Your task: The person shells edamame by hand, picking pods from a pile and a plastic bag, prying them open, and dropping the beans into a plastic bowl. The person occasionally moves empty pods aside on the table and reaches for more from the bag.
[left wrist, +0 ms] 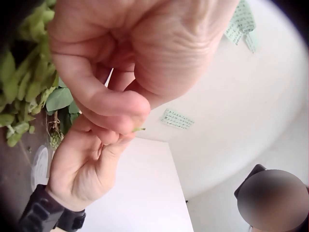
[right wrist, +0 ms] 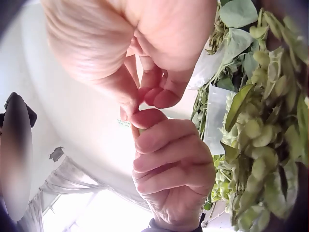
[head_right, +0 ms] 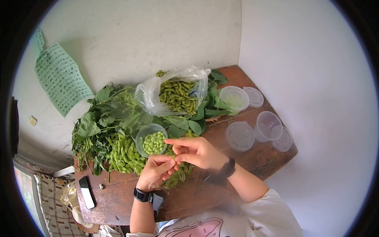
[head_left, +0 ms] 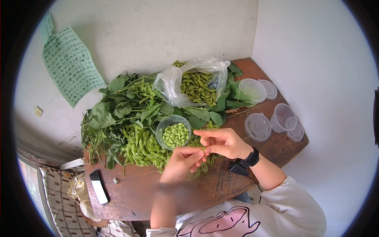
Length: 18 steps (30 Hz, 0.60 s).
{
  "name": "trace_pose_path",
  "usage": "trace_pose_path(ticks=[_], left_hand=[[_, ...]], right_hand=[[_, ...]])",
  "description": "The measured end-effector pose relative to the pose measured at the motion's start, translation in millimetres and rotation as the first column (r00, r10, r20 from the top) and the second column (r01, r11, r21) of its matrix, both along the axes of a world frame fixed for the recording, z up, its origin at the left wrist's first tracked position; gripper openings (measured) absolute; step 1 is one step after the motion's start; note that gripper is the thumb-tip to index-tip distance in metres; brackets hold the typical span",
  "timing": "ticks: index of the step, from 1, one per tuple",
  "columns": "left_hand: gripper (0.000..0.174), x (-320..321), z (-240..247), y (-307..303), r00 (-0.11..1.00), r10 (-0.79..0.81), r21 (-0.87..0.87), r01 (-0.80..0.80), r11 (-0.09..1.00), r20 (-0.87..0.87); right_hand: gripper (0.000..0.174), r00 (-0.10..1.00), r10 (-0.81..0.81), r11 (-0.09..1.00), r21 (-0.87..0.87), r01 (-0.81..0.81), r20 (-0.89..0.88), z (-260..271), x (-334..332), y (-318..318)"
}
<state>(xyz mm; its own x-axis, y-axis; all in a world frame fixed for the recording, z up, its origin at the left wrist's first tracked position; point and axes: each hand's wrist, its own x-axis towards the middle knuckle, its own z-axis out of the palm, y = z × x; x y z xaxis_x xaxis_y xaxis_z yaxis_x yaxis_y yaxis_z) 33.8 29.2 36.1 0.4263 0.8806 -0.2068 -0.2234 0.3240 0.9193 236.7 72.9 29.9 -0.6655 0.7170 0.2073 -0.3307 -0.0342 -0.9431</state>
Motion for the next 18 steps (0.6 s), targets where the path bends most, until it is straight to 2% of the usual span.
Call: trace_pose_path(ticks=[6, 13, 16, 18], left_hand=[[0.023, 0, 1, 0, 0.999, -0.006, 0.018, 0.006, 1.000, -0.041], [0.020, 8, -2, -2, 0.995, 0.094, -0.002, -0.094, 0.996, 0.021], [0.017, 11, -5, -2, 0.989, 0.141, 0.022, -0.142, 0.990, 0.046], [0.017, 13, -5, -2, 0.985, 0.161, 0.046, -0.164, 0.985, 0.054]], right_hand=[[0.059, 0.999, -0.043, 0.997, 0.063, 0.042, 0.012, 2, -1, -1], [0.061, 0.998, -0.062, 0.995, 0.081, 0.060, 0.030, 6, -2, -3], [0.065, 0.995, -0.101, 0.991, 0.090, 0.102, -0.018, 4, -1, -2], [0.071, 0.979, -0.204, 0.956, 0.219, 0.194, 0.025, 0, -2, 1]])
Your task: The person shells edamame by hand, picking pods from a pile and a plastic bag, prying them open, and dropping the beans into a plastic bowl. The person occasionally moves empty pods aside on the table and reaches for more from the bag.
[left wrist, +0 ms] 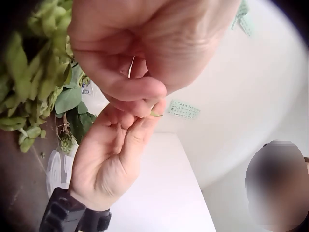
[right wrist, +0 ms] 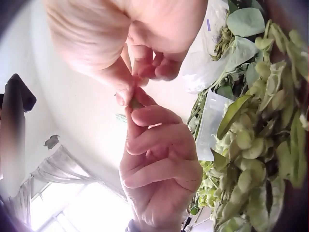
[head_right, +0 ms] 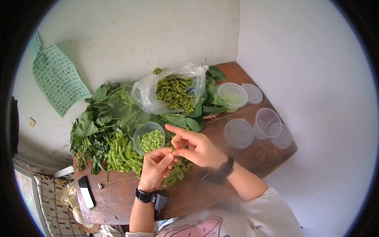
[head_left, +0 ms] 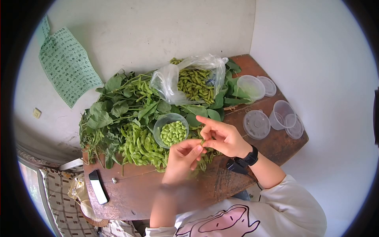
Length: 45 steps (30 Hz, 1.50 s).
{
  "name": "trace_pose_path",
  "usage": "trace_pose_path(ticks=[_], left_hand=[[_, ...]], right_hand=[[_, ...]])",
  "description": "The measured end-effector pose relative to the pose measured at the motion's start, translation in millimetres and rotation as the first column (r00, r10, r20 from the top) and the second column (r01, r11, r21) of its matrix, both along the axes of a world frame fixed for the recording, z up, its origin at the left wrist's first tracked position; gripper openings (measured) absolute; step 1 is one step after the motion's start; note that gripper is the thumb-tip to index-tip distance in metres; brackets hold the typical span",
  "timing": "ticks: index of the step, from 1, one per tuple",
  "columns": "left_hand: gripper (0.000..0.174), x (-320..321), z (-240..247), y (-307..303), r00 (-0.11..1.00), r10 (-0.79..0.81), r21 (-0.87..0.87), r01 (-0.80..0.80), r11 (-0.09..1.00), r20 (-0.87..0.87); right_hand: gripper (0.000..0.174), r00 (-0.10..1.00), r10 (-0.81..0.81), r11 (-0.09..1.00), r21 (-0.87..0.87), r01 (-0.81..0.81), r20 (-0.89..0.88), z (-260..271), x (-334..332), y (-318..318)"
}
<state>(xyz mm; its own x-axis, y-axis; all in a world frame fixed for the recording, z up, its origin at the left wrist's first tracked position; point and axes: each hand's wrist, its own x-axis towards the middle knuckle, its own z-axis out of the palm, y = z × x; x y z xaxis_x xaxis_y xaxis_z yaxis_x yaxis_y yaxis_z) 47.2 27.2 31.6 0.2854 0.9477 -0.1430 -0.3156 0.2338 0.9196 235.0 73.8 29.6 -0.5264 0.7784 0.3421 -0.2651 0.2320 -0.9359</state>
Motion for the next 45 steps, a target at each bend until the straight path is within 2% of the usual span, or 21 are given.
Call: trace_pose_path(ticks=[2, 6, 9, 12, 19, 25, 28, 29, 30, 32, 35, 37, 38, 40, 45], left_hand=[[0.020, 3, 3, 1, 0.997, 0.070, 0.053, -0.071, 0.996, 0.029], [0.024, 1, 1, 0, 0.997, 0.063, 0.110, -0.059, 0.992, -0.035], [0.020, -1, -2, 0, 0.999, 0.029, 0.135, -0.024, 0.991, -0.032], [0.018, -2, -2, 0, 1.000, -0.006, 0.129, 0.007, 0.992, -0.006], [0.017, 4, -5, -1, 0.998, 0.006, 0.134, -0.015, 0.991, 0.069], [0.016, 11, -8, -4, 0.991, 0.132, 0.233, -0.137, 0.963, 0.038], [0.014, 16, -10, -7, 0.975, 0.224, 0.307, -0.216, 0.927, 0.009], [0.012, 17, -11, -8, 0.965, 0.260, 0.345, -0.248, 0.905, 0.012], [0.012, 16, -12, -8, 0.965, 0.260, 0.344, -0.248, 0.906, 0.010], [0.010, 16, -14, -4, 0.963, 0.265, 0.477, -0.212, 0.853, -0.044], [0.010, 12, -11, -3, 0.950, 0.282, 0.538, -0.170, 0.826, -0.133], [0.010, 9, -10, -2, 0.946, 0.284, 0.559, -0.152, 0.816, -0.158], [0.010, 8, -10, -2, 0.941, 0.285, 0.579, -0.131, 0.804, -0.182], [0.010, 7, -10, -1, 0.933, 0.303, 0.604, -0.129, 0.786, -0.195], [0.010, 7, -13, -2, 0.917, 0.347, 0.627, -0.154, 0.764, -0.197]], right_hand=[[0.072, 1.000, -0.012, 1.000, 0.017, 0.012, -0.005, 0, 0, 0], [0.077, 0.998, -0.009, 1.000, 0.023, 0.010, -0.057, 5, -1, -2], [0.078, 0.992, 0.023, 1.000, 0.021, -0.021, -0.124, 5, -5, -5], [0.084, 0.994, 0.047, 0.999, 0.017, -0.046, -0.098, 6, -6, -8], [0.076, 0.997, 0.028, 1.000, 0.000, -0.028, -0.074, 6, -6, -11], [0.073, 0.996, -0.044, 0.995, 0.089, 0.051, -0.081, 0, -9, -14], [0.075, 0.991, -0.057, 0.988, 0.138, 0.074, -0.124, -6, -10, -10], [0.076, 0.982, -0.031, 0.986, 0.154, 0.060, -0.186, -6, -10, -6], [0.078, 0.969, -0.004, 0.984, 0.174, 0.049, -0.247, -6, -10, -3], [0.079, 0.969, -0.011, 0.982, 0.178, 0.057, -0.249, -4, -9, -3], [0.081, 0.971, -0.036, 0.975, 0.203, 0.086, -0.237, -2, -8, -4], [0.081, 0.984, -0.114, 0.917, 0.366, 0.158, -0.139, -1, -5, -2], [0.081, 0.984, -0.112, 0.919, 0.362, 0.155, -0.137, 0, -4, -1], [0.081, 0.979, -0.169, 0.861, 0.467, 0.203, -0.113, 1, -3, -1], [0.086, 0.967, -0.217, 0.808, 0.530, 0.255, -0.134, -2, -2, 2]])
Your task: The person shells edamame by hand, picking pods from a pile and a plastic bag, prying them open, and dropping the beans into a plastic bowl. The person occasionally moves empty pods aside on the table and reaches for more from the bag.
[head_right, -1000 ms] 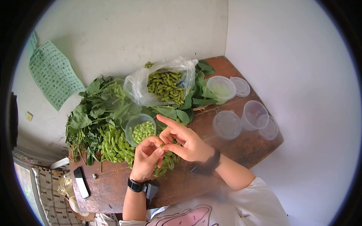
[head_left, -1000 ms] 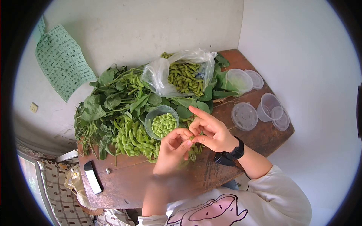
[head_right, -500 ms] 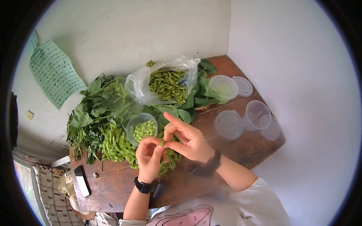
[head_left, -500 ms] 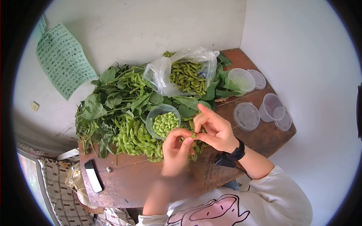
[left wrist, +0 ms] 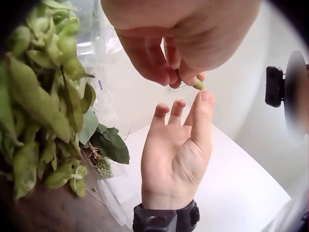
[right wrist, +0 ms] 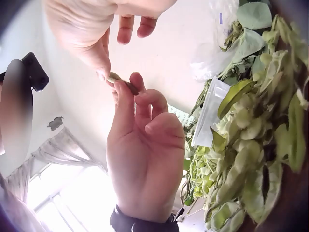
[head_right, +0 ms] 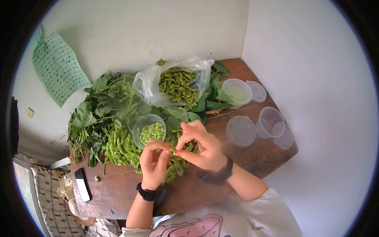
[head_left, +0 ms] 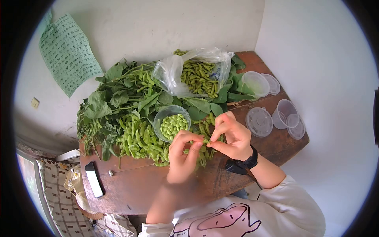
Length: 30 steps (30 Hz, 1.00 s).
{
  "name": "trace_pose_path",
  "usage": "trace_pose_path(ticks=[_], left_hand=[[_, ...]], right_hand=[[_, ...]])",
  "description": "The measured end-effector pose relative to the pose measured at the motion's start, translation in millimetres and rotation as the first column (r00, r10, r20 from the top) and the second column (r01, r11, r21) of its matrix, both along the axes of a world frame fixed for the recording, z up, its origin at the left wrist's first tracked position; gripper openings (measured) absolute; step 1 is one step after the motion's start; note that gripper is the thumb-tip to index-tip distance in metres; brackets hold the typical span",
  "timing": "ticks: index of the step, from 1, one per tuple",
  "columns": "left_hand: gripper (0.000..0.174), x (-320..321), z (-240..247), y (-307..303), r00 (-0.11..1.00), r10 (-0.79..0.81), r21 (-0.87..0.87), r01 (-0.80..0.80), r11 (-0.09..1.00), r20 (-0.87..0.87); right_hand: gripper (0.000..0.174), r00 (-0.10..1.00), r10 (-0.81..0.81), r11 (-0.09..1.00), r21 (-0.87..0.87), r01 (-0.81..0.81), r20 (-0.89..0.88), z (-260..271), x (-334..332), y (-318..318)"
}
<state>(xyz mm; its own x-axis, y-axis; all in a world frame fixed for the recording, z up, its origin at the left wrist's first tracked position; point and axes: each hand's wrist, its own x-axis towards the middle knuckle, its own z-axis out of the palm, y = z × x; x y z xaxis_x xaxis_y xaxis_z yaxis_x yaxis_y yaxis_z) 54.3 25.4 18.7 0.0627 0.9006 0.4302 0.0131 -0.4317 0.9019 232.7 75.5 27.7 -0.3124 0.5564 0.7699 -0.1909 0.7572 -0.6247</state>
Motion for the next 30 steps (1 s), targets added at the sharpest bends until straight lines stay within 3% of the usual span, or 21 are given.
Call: trace_pose_path(ticks=[3, 5, 7, 9, 11, 14, 17, 22, 30], left_hand=[[0.016, 2, 7, -4, 0.999, 0.015, 0.054, -0.012, 0.998, -0.050], [0.016, 7, 21, -11, 0.992, 0.002, -0.220, 0.026, 0.975, 0.125], [0.019, 5, 19, -10, 0.995, -0.038, -0.222, 0.057, 0.973, 0.093], [0.022, 3, 18, -9, 0.995, -0.082, -0.222, 0.093, 0.971, 0.060], [0.024, 3, 16, -10, 0.971, -0.148, -0.263, 0.195, 0.945, 0.189], [0.024, 3, 14, -11, 0.951, -0.152, -0.278, 0.227, 0.933, 0.268], [0.024, 3, 15, -13, 0.944, -0.147, -0.304, 0.239, 0.922, 0.296], [0.023, 2, 11, -12, 0.931, -0.154, -0.308, 0.261, 0.915, 0.330], [0.023, 5, 11, -10, 0.919, -0.163, -0.295, 0.278, 0.914, 0.359]], right_hand=[[0.090, 0.999, -0.017, 1.000, 0.022, 0.018, -0.042, -4, -1, 2], [0.090, 0.998, 0.003, 1.000, 0.011, -0.003, -0.070, -4, -2, 1], [0.084, 0.992, 0.028, 0.995, -0.090, -0.039, -0.123, -2, -3, -2], [0.084, 0.992, 0.036, 0.996, -0.077, -0.046, -0.121, -3, -3, -1], [0.084, 0.992, 0.044, 0.996, -0.070, -0.053, -0.119, -4, -2, -1], [0.086, 0.995, -0.012, 1.000, -0.003, 0.011, -0.097, -5, -3, 1], [0.085, 0.995, -0.031, 0.999, 0.008, 0.032, -0.093, -6, -2, 1], [0.083, 0.986, -0.165, 0.969, 0.190, 0.159, 0.013, -3, 2, 3], [0.083, 0.987, -0.160, 0.977, 0.140, 0.158, 0.001, -6, 0, 3]])
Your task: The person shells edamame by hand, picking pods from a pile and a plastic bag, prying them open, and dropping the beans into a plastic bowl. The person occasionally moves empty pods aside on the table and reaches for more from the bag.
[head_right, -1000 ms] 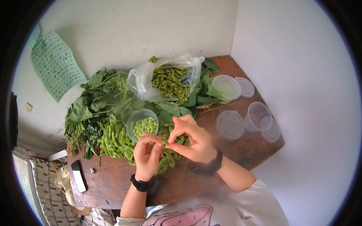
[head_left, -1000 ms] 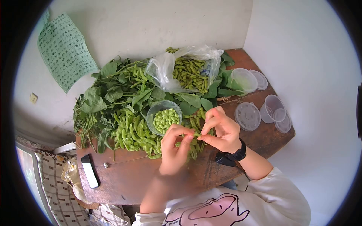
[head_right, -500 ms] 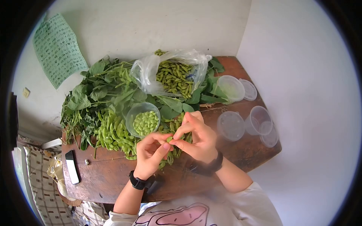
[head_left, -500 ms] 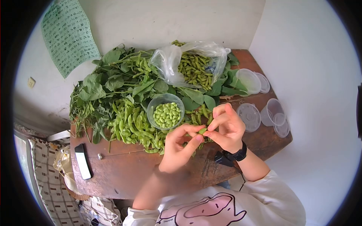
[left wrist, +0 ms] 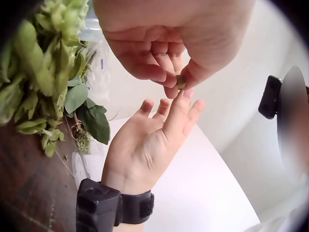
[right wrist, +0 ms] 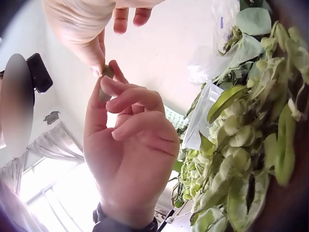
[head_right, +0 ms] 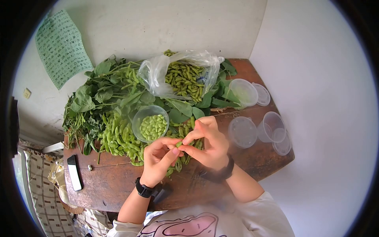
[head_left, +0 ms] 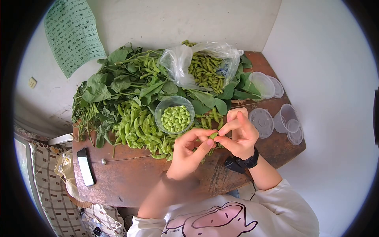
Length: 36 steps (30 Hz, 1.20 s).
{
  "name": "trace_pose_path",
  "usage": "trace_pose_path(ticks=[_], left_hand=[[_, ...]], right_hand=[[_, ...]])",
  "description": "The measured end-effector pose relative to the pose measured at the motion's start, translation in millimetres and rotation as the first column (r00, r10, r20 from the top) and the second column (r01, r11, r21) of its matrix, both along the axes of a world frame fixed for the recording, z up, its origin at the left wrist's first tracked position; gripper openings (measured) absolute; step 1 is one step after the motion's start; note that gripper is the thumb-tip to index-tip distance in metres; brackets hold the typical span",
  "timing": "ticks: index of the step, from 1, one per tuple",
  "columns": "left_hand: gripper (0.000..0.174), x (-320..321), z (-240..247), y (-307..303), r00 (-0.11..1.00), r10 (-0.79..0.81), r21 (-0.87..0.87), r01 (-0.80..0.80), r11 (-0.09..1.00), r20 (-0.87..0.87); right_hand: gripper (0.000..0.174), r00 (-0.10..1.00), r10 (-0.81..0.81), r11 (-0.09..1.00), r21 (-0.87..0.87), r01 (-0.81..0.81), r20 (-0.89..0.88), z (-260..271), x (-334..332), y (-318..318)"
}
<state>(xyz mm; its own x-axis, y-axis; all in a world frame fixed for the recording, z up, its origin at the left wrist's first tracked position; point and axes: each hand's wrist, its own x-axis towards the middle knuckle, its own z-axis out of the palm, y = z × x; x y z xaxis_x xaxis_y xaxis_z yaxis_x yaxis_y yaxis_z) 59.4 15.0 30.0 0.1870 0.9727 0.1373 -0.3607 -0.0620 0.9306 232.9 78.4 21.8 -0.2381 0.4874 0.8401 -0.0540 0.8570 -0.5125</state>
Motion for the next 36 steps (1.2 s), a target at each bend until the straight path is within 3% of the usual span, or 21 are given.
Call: trace_pose_path(ticks=[14, 16, 17, 19, 20, 22, 26, 29, 33, 35, 36], left_hand=[[0.021, 1, 0, 0, 0.996, 0.074, 0.101, -0.069, 0.992, -0.043], [0.021, 3, -1, 0, 0.990, 0.125, 0.147, -0.113, 0.983, -0.073], [0.021, 4, -1, 1, 0.979, 0.178, 0.195, -0.157, 0.968, -0.100], [0.021, 4, -5, 4, 0.951, 0.264, 0.289, -0.210, 0.934, -0.163], [0.022, 4, -6, 4, 0.911, 0.353, 0.383, -0.253, 0.888, -0.216], [0.021, 3, -2, 3, 0.903, 0.357, 0.361, -0.258, 0.896, -0.241], [0.019, 5, 3, 2, 0.895, 0.377, 0.269, -0.312, 0.911, -0.240], [0.019, 3, -4, 5, 0.872, 0.433, 0.359, -0.337, 0.870, -0.230], [0.015, 3, 0, 6, 0.854, 0.468, 0.372, -0.368, 0.852, -0.227], [0.013, 1, 4, 8, 0.742, 0.587, 0.508, -0.388, 0.769, -0.324], [0.013, 0, 4, 9, 0.742, 0.586, 0.507, -0.386, 0.770, -0.325]], right_hand=[[0.080, 0.998, 0.053, 0.995, -0.083, -0.056, -0.036, 3, -2, -6], [0.068, 0.979, 0.111, 0.944, -0.291, -0.157, -0.169, 13, -7, -12], [0.068, 0.980, 0.109, 0.944, -0.291, -0.155, -0.169, 13, -5, -9], [0.048, 0.995, 0.097, 0.983, -0.159, -0.094, 0.012, 12, -1, -2], [0.048, 0.995, 0.096, 0.983, -0.160, -0.093, 0.012, 10, -1, -1], [0.028, 0.992, 0.123, 0.975, -0.183, -0.125, -0.021, 6, -2, -1], [0.025, 0.992, 0.118, 0.967, -0.222, -0.127, -0.054, 5, -4, -3], [0.020, 0.989, 0.093, 0.928, -0.349, -0.128, -0.115, 9, -5, -6], [0.018, 0.998, 0.068, 0.949, -0.309, -0.068, -0.011, 6, -2, -2], [0.017, 0.999, 0.033, 0.962, -0.270, -0.022, 0.035, 8, -1, 0], [0.017, 0.996, 0.001, 0.972, -0.235, 0.019, 0.086, 10, -1, 0]])
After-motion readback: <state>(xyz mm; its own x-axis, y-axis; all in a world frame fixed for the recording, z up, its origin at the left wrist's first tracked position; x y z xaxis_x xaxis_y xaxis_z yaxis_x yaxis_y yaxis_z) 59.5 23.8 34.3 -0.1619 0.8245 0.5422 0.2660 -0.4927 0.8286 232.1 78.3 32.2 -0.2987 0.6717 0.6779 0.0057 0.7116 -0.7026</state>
